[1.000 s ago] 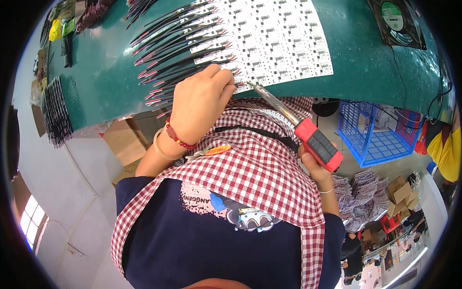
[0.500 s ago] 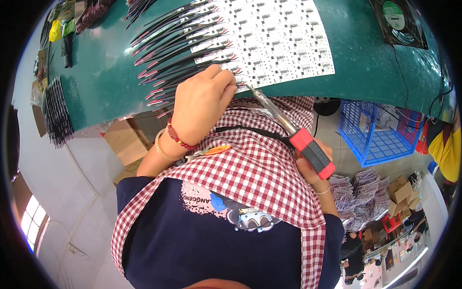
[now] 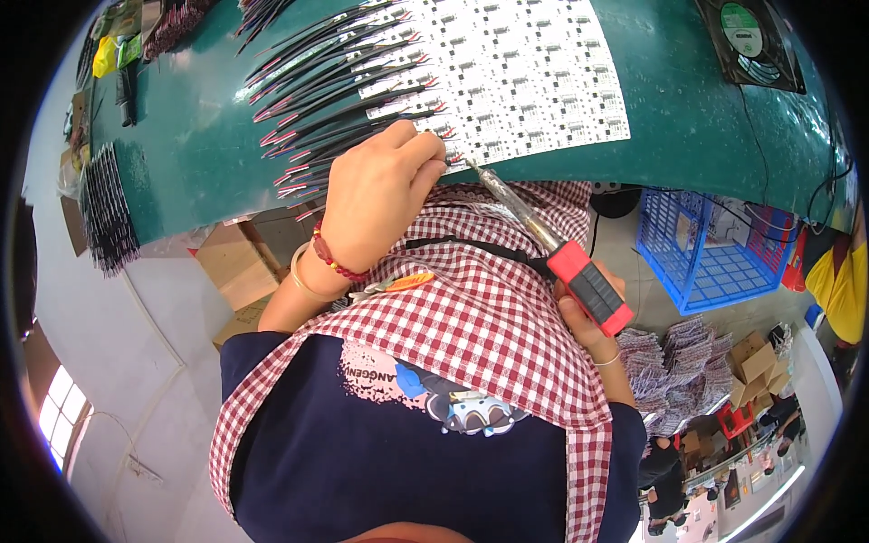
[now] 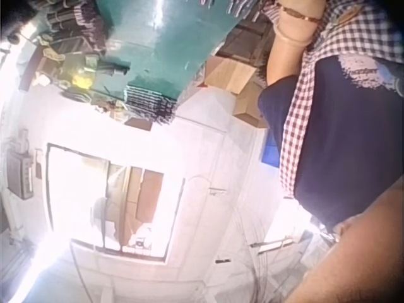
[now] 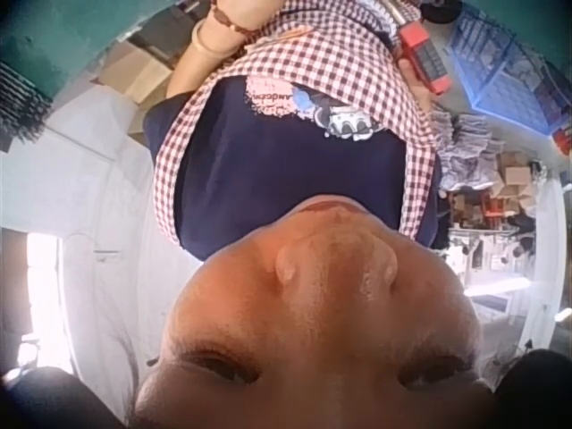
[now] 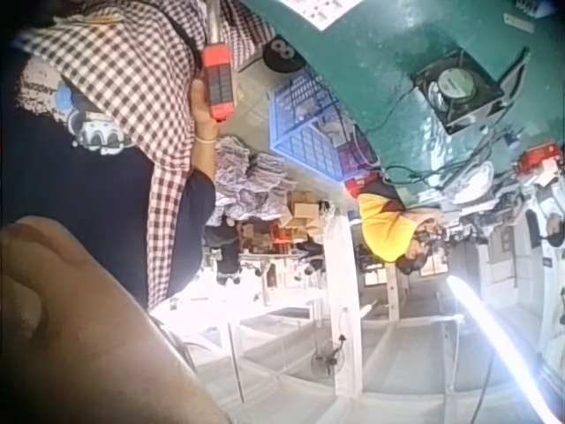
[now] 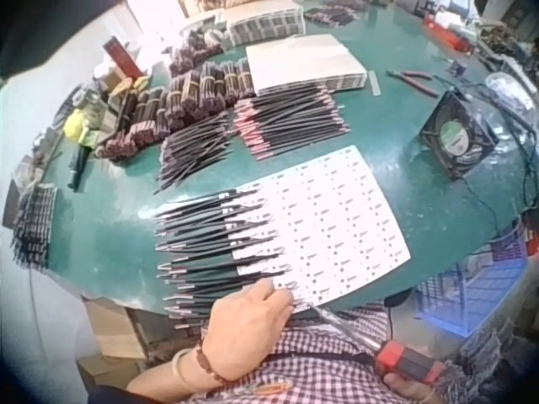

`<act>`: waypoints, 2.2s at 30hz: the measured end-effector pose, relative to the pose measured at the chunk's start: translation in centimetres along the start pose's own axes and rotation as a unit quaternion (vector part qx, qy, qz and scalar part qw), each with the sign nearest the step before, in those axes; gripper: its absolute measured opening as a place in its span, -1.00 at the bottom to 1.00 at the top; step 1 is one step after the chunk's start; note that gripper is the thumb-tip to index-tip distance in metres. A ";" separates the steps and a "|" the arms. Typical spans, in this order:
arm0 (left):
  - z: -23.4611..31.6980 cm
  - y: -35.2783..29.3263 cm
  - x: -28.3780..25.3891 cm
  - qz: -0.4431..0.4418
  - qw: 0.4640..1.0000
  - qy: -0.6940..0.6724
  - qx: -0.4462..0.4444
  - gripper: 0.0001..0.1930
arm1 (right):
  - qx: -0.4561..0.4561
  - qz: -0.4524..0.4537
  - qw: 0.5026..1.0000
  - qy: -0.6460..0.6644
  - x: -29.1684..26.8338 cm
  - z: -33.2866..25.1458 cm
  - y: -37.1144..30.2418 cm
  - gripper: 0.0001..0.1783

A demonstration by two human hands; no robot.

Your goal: The person arranges wires across a circuit board sheet and solders the wire ends to the board using a soldering tool.

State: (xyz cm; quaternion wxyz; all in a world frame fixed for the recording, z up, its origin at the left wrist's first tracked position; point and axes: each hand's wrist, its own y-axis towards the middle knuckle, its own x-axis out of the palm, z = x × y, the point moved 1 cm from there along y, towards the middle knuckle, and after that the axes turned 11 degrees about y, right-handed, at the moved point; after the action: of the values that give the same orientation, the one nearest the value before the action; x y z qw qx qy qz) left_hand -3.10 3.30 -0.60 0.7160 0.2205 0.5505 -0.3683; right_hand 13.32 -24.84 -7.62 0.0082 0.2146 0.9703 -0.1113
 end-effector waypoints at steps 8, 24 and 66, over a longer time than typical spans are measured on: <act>0.5 -0.6 0.9 0.057 0.998 0.019 -0.012 -0.92 | 0.002 0.013 1.000 0.012 0.6 0.7 -0.5 -0.71; 0.5 -0.5 0.7 0.033 0.999 0.016 -0.007 -0.90 | 0.087 0.054 0.985 0.141 1.0 -1.2 0.3 -0.60; 0.6 -0.2 0.2 0.039 0.999 0.011 -0.015 -0.94 | -0.007 0.017 0.960 0.279 2.4 -4.4 3.3 -0.37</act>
State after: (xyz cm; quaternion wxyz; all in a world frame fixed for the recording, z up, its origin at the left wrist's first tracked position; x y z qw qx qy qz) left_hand -2.88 2.71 -0.61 0.7266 0.2350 0.5551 -0.3295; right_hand 12.67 -20.02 -4.18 -0.2594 0.2537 0.9310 -0.0405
